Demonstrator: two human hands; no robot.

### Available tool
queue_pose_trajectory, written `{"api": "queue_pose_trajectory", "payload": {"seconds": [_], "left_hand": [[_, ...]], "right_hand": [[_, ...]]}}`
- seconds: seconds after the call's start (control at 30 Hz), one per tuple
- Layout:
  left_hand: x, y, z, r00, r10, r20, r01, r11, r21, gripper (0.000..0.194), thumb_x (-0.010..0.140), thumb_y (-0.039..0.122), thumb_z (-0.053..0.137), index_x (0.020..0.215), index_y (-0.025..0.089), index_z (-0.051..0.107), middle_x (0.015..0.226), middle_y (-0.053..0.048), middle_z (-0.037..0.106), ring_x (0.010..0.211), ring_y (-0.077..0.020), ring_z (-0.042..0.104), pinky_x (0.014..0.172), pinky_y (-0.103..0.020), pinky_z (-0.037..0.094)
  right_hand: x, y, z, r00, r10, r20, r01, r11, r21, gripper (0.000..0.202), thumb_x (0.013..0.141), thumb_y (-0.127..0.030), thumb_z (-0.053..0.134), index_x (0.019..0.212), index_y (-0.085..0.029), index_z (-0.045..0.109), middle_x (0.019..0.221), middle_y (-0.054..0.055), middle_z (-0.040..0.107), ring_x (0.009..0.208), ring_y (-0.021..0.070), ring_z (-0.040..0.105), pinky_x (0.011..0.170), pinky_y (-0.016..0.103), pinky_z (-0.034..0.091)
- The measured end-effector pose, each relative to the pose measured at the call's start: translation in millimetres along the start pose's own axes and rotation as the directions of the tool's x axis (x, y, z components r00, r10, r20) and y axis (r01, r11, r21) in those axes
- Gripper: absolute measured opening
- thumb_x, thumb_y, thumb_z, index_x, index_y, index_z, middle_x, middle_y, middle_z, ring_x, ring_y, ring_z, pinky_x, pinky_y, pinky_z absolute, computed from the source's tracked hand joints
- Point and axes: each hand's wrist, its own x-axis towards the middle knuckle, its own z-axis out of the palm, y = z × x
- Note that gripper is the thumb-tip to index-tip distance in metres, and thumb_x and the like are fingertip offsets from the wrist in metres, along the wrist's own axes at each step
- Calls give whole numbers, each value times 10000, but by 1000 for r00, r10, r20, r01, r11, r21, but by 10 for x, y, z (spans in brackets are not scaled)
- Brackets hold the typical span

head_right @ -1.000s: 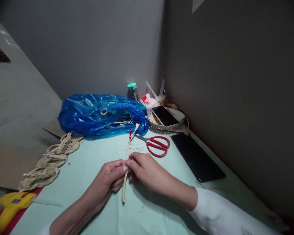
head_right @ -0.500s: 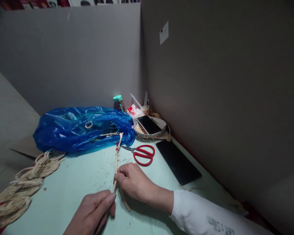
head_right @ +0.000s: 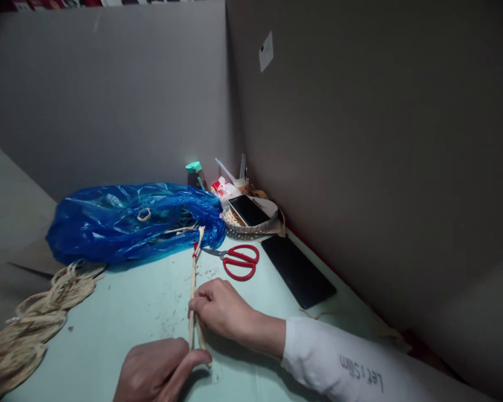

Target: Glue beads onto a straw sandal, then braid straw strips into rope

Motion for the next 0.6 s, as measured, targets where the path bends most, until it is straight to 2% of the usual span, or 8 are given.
{"api": "queue_pose_trajectory", "payload": {"seconds": [0.13, 0.3, 0.37, 0.43, 0.5, 0.53, 0.57, 0.6], "left_hand": [[-2, -20, 13, 989, 146, -30, -144, 989, 34, 280, 870, 103, 548, 603, 181, 514, 449, 48, 461, 389, -90, 439, 455, -276, 247], [-7, 25, 22, 996, 83, 34, -79, 991, -107, 193, 922, 75, 399, 840, 116, 568, 503, 28, 511, 407, -101, 476, 443, -239, 305], [-6, 59, -18, 991, 77, 106, -60, 986, -157, 221, 917, 73, 374, 817, 113, 568, 487, 31, 496, 383, -100, 451, 421, -250, 285], [-6, 94, -87, 986, 75, 152, -41, 975, -217, 296, 910, 100, 377, 667, 157, 537, 458, 33, 458, 378, -98, 427, 431, -264, 268], [9, 114, -168, 990, -9, 144, 51, 956, -290, 353, 914, 173, 387, 586, 174, 518, 468, 24, 459, 416, -101, 441, 474, -262, 286], [30, 109, -207, 984, -116, 135, 154, 934, -323, 365, 920, 217, 385, 591, 174, 537, 485, 19, 470, 445, -104, 456, 500, -257, 302], [63, 91, -240, 956, -263, 132, 293, 889, -351, 371, 926, 262, 384, 611, 175, 560, 504, 17, 480, 472, -108, 468, 519, -251, 317], [108, 60, -265, 893, -428, 141, 448, 811, -375, 365, 929, 304, 386, 650, 176, 583, 529, 17, 489, 500, -111, 478, 532, -242, 331]], "right_hand": [[3, 31, 17, 1000, -21, -9, 21, 1000, -11, 231, 807, -199, 490, 583, -144, 512, 488, -44, 425, 462, 68, 346, 470, 212, 244], [4, 30, 21, 1000, -10, -15, 10, 1000, 7, 217, 818, -197, 482, 615, -146, 540, 499, -39, 448, 472, 79, 380, 469, 206, 287], [6, 18, 12, 1000, 0, -16, 0, 1000, 0, 221, 829, -201, 474, 628, -146, 550, 493, -42, 441, 471, 81, 377, 473, 206, 295], [5, 4, -1, 1000, -9, -26, 8, 999, -36, 239, 833, -199, 474, 604, -151, 525, 489, -43, 430, 475, 79, 365, 474, 208, 280], [0, -7, -12, 998, -40, -49, 35, 995, -99, 269, 828, -188, 481, 561, -158, 464, 488, -46, 405, 484, 76, 350, 477, 214, 256], [-3, -9, -14, 996, -62, -58, 54, 990, -130, 281, 825, -182, 483, 550, -161, 436, 490, -46, 395, 492, 76, 348, 480, 217, 249], [-7, -8, -13, 995, -82, -63, 71, 985, -157, 288, 826, -180, 483, 547, -163, 417, 494, -46, 391, 499, 77, 350, 485, 220, 246], [-12, -3, -9, 993, -98, -65, 85, 980, -180, 289, 831, -184, 480, 551, -164, 410, 501, -44, 396, 507, 79, 357, 491, 222, 246]]}}
